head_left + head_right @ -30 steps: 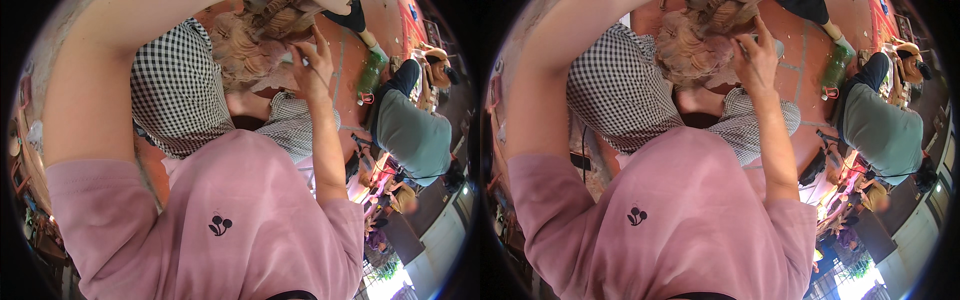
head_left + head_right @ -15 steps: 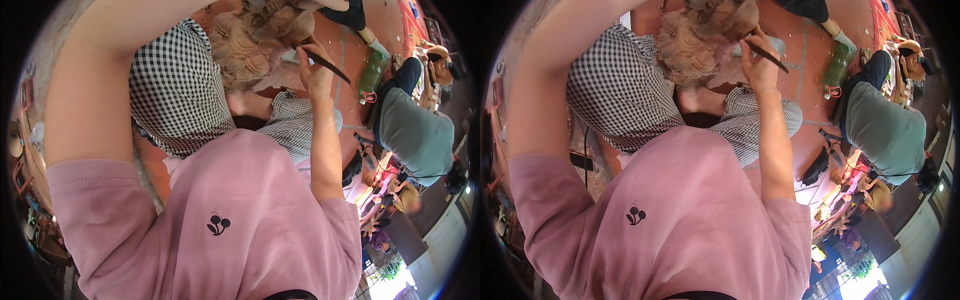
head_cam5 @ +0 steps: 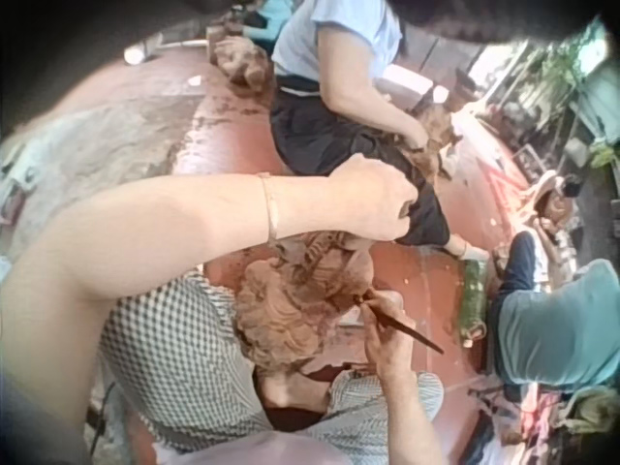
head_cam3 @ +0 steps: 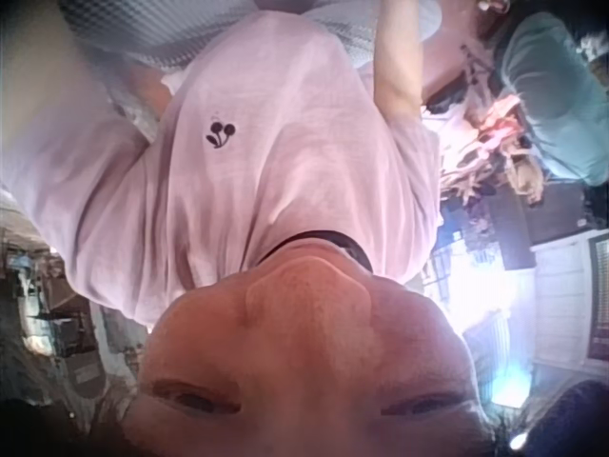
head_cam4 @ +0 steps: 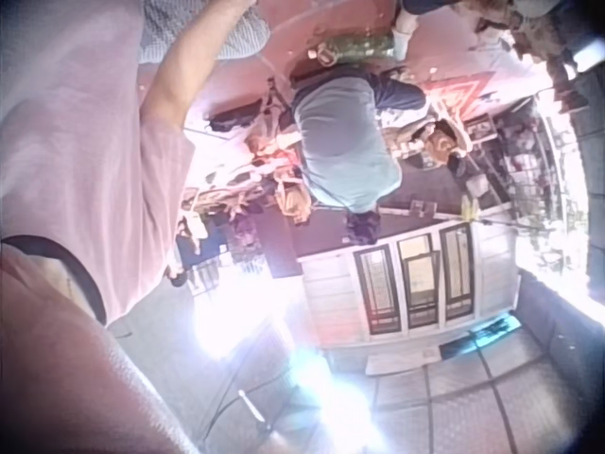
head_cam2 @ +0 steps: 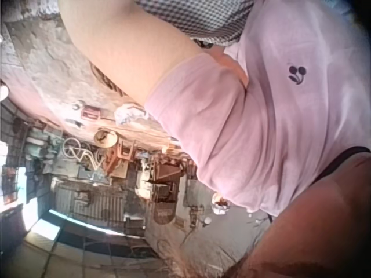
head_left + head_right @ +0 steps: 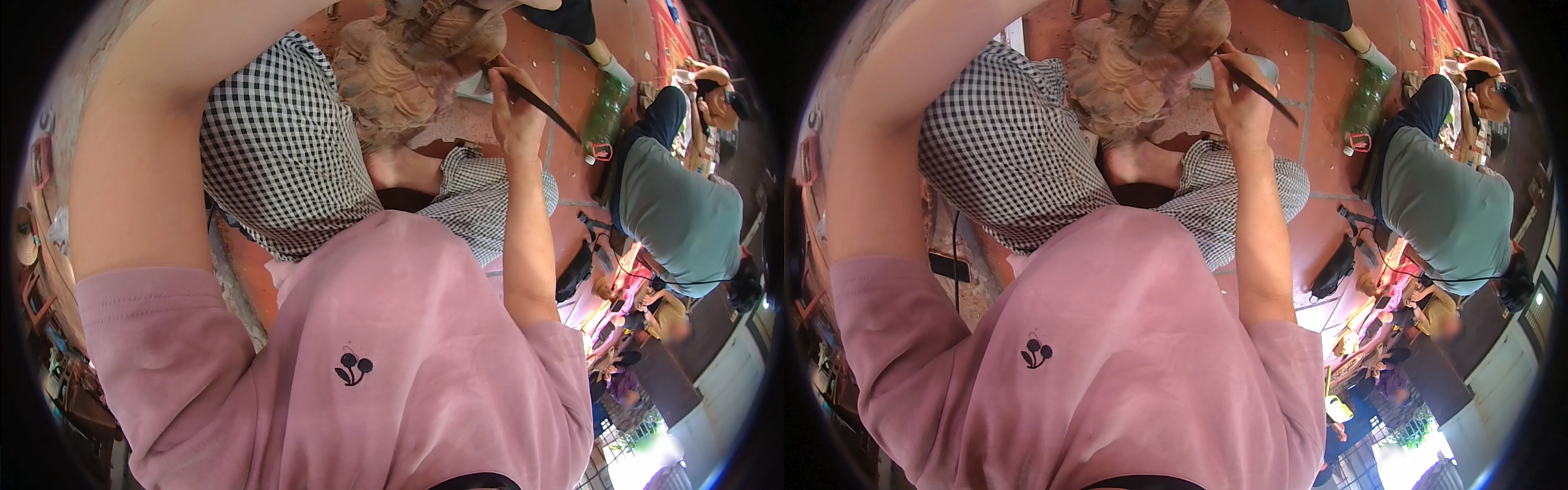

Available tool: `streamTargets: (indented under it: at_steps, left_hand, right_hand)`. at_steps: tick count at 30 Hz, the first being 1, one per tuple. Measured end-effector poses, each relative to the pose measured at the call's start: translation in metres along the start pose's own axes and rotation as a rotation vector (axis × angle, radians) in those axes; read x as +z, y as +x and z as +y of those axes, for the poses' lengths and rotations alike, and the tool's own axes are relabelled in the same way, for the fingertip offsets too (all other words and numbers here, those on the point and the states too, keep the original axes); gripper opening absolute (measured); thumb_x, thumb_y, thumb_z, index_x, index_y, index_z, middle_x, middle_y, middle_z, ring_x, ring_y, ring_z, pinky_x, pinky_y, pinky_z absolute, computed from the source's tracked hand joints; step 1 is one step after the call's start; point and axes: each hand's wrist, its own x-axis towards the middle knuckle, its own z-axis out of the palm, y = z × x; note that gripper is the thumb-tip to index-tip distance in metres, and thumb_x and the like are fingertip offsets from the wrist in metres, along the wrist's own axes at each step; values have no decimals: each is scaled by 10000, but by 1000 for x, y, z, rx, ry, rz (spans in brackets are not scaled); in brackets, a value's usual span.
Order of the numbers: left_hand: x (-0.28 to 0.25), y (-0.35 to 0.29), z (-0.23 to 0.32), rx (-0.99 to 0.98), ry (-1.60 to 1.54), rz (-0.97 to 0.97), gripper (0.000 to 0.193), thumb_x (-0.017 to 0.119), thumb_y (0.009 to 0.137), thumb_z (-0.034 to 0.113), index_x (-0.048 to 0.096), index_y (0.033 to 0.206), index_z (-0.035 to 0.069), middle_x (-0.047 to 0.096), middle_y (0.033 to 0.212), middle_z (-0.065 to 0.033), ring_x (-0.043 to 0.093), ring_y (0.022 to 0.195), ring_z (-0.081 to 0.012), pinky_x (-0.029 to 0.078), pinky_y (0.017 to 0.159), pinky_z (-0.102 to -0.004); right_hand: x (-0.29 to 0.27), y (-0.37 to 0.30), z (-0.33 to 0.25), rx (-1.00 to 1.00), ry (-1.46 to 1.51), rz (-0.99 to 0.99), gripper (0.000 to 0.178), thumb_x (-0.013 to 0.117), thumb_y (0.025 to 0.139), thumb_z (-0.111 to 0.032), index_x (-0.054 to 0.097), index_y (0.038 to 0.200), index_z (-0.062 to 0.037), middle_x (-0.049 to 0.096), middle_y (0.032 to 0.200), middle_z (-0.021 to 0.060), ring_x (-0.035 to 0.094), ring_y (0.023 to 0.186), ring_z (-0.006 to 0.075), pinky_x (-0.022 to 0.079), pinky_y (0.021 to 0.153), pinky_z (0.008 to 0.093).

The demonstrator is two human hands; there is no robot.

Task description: The person sits on the floor and carves a piece of wood using a knife. They hold the wood steady with their left hand while using the knife in their right hand to shape the surface. The person occasionally pauses to inspect the wood or adjust their grip.

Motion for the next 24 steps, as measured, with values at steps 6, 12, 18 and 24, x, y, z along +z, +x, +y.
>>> streamTargets:
  at_steps: [6,12,18,24]
  left_hand:
    - [-1,2,6,-12,15,-61,279,603,800,307,730,922,91,726,937,-156,696,923,-341,524,794,-512]
    - [2,4,6,31,54,-41,274,613,823,291,712,957,74,708,944,-124,681,935,-323,517,793,-496]
    - [9,6,-2,143,61,95,315,647,812,291,699,1027,67,706,1002,-126,675,956,-303,536,800,-443]
    - [2,7,4,200,63,101,319,676,799,245,683,1047,44,705,1037,-137,673,954,-310,542,815,-428]
  right_hand:
    - [11,-39,-6,289,353,200,116,645,958,-43,596,1027,37,700,890,117,694,804,161,554,707,274]
    - [41,-73,-9,500,659,263,135,657,943,-15,534,965,36,670,892,153,720,808,217,623,732,329]
    - [48,-66,-17,524,847,371,105,610,965,-27,529,965,40,646,938,130,712,849,201,608,777,324]
    - [63,-50,5,382,291,414,160,728,855,-103,621,909,2,653,988,107,653,850,214,535,739,358]
